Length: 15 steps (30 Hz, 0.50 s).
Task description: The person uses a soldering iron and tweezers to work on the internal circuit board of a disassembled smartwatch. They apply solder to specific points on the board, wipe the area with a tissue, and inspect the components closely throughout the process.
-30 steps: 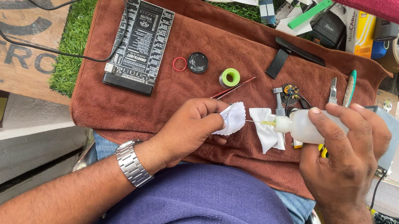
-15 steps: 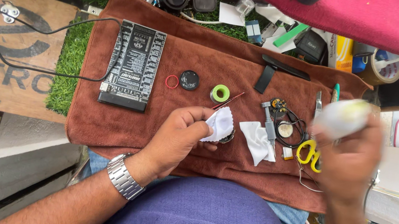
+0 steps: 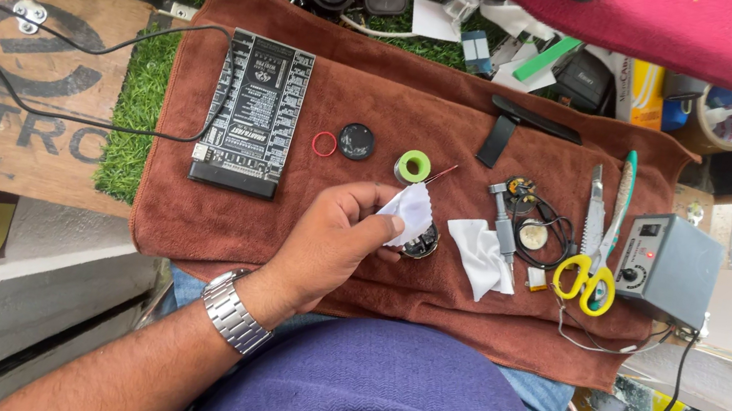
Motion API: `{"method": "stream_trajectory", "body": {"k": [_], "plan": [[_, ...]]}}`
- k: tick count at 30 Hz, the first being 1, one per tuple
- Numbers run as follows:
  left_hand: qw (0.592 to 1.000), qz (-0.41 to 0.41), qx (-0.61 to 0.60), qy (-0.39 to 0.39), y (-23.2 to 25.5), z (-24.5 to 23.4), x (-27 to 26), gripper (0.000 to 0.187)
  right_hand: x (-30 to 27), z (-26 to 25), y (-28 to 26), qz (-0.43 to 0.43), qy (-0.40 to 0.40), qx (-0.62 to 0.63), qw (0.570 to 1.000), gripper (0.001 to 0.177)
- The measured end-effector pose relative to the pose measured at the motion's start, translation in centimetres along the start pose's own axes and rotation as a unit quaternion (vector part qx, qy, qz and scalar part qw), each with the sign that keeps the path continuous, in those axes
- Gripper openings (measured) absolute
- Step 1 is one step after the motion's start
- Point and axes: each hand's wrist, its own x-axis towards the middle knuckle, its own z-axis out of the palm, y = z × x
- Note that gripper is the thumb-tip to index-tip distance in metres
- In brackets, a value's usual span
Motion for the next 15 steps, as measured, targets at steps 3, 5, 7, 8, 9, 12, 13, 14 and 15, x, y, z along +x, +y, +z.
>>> {"method": "stream_trajectory", "body": {"k": [3,5,7,8,9,12,13,14,15], "plan": [[1.000,0.001,-0.010,0.006,-0.2,-0.3,0.1,0.029,1.5,0.4,1.2,-0.042,0.016,-0.060,0.997,0.040],[1.000,0.021,-0.021,0.003,-0.4,-0.3,0.1,0.029,2.2,1.0,1.4,-0.088,0.031,-0.040,0.995,0.038],[0.999,0.036,-0.023,0.003,-0.6,-0.3,0.3,0.029,-1.8,1.6,-1.8,-0.127,0.006,0.060,0.990,0.037],[0.999,0.040,-0.020,0.004,-0.7,-0.2,0.3,0.029,-4.0,2.0,-3.4,-0.117,-0.056,0.133,0.983,0.036],[0.999,0.043,-0.018,0.004,-0.8,-0.1,0.3,0.030,-6.5,2.4,-5.0,-0.098,-0.123,0.206,0.966,0.035],[0.999,0.034,-0.019,-0.001,-1.1,0.2,0.2,0.030,-12.2,4.6,-8.9,-0.043,-0.290,0.354,0.888,0.035],[0.999,0.043,-0.011,-0.004,-1.2,0.3,0.1,0.030,-13.0,5.1,-9.5,-0.025,-0.338,0.392,0.855,0.036],[0.999,0.052,-0.003,-0.007,-1.3,0.3,-0.1,0.030,-13.5,5.5,-9.8,0.015,-0.350,0.415,0.840,0.038],[0.998,0.062,0.004,-0.011,-1.3,0.3,-0.2,0.030,-13.9,5.9,-10.0,0.054,-0.360,0.437,0.822,0.039]]}}
